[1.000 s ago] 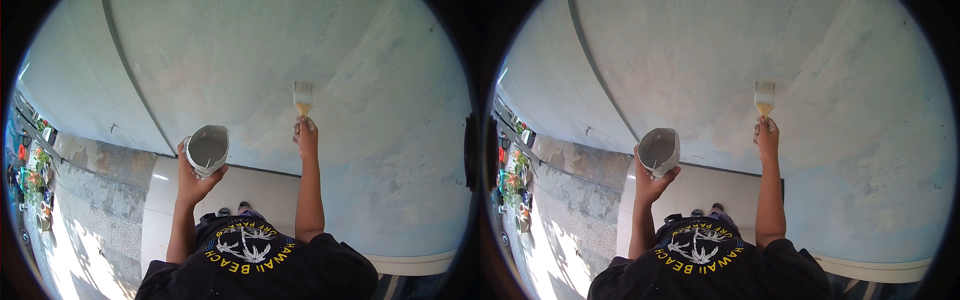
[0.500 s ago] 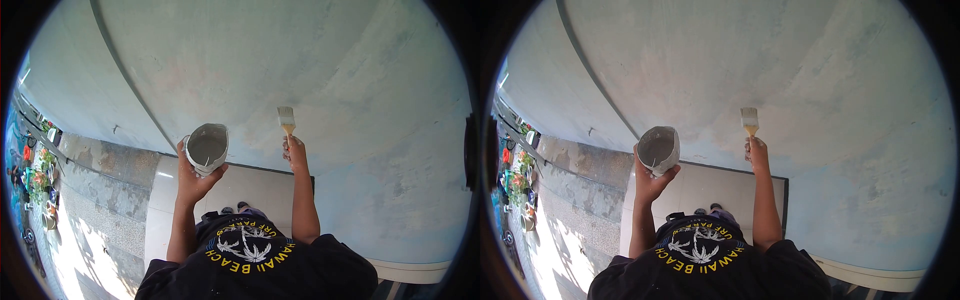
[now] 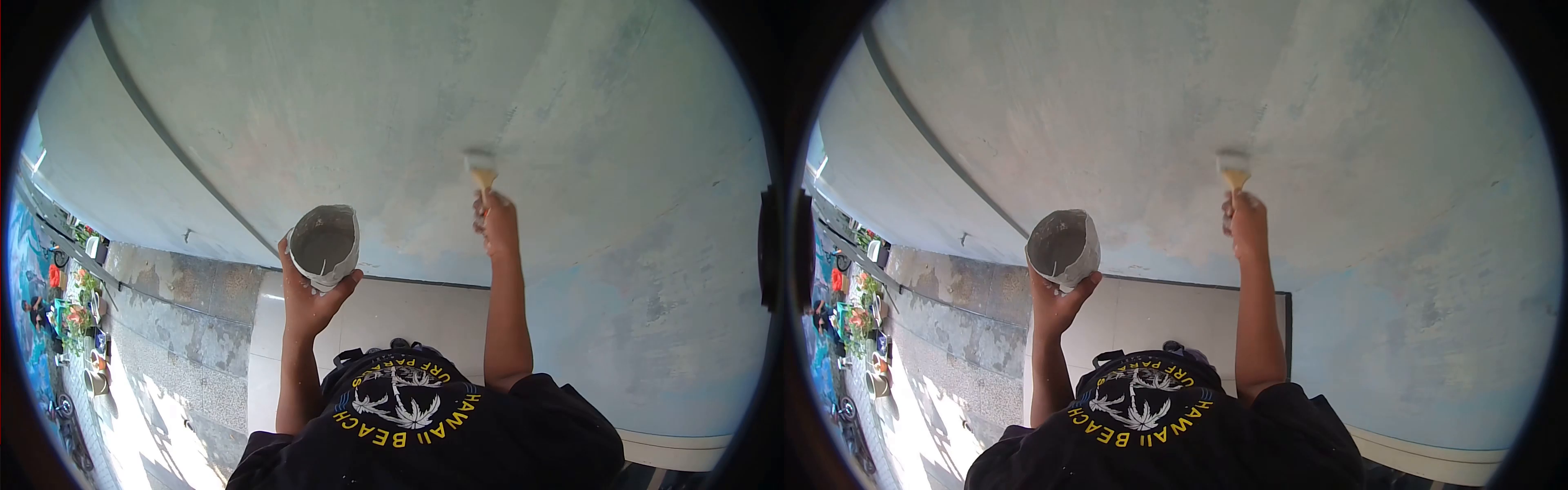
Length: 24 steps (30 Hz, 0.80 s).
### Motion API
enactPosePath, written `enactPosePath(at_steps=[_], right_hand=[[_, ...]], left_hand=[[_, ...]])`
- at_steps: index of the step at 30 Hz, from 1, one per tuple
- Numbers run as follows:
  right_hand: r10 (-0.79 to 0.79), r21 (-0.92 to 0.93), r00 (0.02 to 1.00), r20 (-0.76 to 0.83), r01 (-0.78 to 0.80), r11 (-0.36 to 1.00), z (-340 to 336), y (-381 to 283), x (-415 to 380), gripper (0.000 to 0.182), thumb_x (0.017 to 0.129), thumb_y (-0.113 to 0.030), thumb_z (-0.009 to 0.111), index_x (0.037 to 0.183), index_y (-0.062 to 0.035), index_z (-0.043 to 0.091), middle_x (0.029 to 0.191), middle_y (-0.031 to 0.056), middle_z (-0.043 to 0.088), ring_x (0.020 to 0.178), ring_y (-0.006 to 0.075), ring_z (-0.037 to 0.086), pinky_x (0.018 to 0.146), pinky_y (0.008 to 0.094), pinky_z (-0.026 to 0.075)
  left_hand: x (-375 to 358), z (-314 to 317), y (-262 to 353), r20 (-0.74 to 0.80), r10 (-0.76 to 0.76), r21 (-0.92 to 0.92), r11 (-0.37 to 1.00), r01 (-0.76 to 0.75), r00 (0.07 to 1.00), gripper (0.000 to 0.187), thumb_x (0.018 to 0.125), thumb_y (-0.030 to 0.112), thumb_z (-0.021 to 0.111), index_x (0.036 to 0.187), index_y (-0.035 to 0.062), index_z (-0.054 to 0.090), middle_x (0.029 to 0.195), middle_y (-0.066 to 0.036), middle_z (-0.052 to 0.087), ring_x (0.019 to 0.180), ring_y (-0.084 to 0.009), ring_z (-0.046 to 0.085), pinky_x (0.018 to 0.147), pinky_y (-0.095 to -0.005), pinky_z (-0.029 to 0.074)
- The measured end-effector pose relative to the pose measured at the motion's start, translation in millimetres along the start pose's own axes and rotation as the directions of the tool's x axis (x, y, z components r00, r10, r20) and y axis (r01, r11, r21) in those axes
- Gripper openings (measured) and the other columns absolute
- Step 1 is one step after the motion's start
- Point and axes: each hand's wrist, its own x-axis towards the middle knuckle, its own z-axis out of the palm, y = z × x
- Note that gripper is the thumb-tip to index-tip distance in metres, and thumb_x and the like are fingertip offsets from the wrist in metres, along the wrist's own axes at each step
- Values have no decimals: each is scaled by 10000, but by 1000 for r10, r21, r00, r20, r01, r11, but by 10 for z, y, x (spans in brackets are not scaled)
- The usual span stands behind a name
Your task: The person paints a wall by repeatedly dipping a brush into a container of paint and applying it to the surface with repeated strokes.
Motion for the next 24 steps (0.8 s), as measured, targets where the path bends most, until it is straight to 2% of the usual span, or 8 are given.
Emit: enactPosePath(at_steps=[3, 7, 10, 13, 15, 17, 20, 24], right_hand=[[-408, -16, 913, -18, 408, 913, 121, -906, -202, 282, 1026, -272, 422, 990, -24, 550, 627, -19, 442, 447, 52, 357, 408, 229, 274], [-538, 7, 842, -30, 539, 842, 132, -1281, -83, 288, 1025, -292, 444, 981, -29, 551, 621, -33, 421, 451, 44, 331, 432, 221, 272], [-366, -96, 928, 77, 372, 923, -28, -614, 255, 302, 1033, -308, 426, 889, -66, 534, 616, -29, 446, 466, 46, 367, 435, 224, 312], [-204, -300, 978, 51, 210, 930, -333, 986, 493, 377, 1027, -340, 429, 796, -58, 525, 606, 2, 497, 492, 90, 453, 483, 269, 389], [322, -248, 946, 46, -301, 921, -566, 1621, 296, 368, 1011, -331, 460, 787, -49, 540, 609, 12, 496, 463, 116, 444, 410, 314, 331], [647, -331, 761, -54, -625, 707, -896, 2301, 290, 378, 1008, -359, 457, 822, -42, 544, 604, 4, 484, 417, 93, 373, 372, 268, 275], [616, -279, 787, 37, -584, 762, -998, 2003, 201, 352, 993, -340, 472, 864, -26, 563, 618, 3, 493, 429, 91, 374, 376, 275, 271], [170, -147, 979, 116, -152, 977, -696, 255, 191, 350, 1023, -317, 420, 854, -41, 550, 586, -22, 444, 451, 63, 371, 407, 242, 297]], left_hand=[[19, 142, 2, 17, -8, -7, 1000, 9, 1000, 830, 688, 139, 837, 1319, 33, 308, 1187, -136, 566, 1092, -228, 584, 918, -360, 481], [99, 318, 56, 33, -15, -3, 1000, 15, 999, 824, 686, 135, 835, 1316, 37, 313, 1195, -135, 554, 1102, -229, 572, 920, -362, 477], [133, 437, 49, 55, -35, -38, 999, 37, 998, 818, 685, 139, 837, 1311, 36, 320, 1196, -135, 550, 1112, -227, 564, 921, -365, 475], [149, 545, 41, 67, 2, -6, 1000, -2, 998, 815, 683, 138, 839, 1308, 34, 327, 1195, -133, 551, 1112, -227, 565, 924, -367, 475], [151, 591, 18, 71, -23, -6, 1000, 24, 997, 815, 682, 138, 840, 1307, 33, 329, 1195, -133, 552, 1109, -227, 567, 924, -368, 474], [113, 633, 32, 82, -55, 0, 998, 55, 995, 814, 681, 137, 841, 1306, 32, 330, 1195, -132, 553, 1106, -228, 568, 925, -369, 474], [152, 697, 26, 91, 10, 10, 1000, -11, 996, 809, 678, 137, 841, 1302, 36, 337, 1201, -130, 545, 1117, -223, 561, 930, -371, 470], [138, 783, -52, 69, -90, 36, 996, 88, 994, 810, 676, 138, 844, 1304, 45, 340, 1211, -131, 541, 1120, -224, 560, 931, -372, 470]])
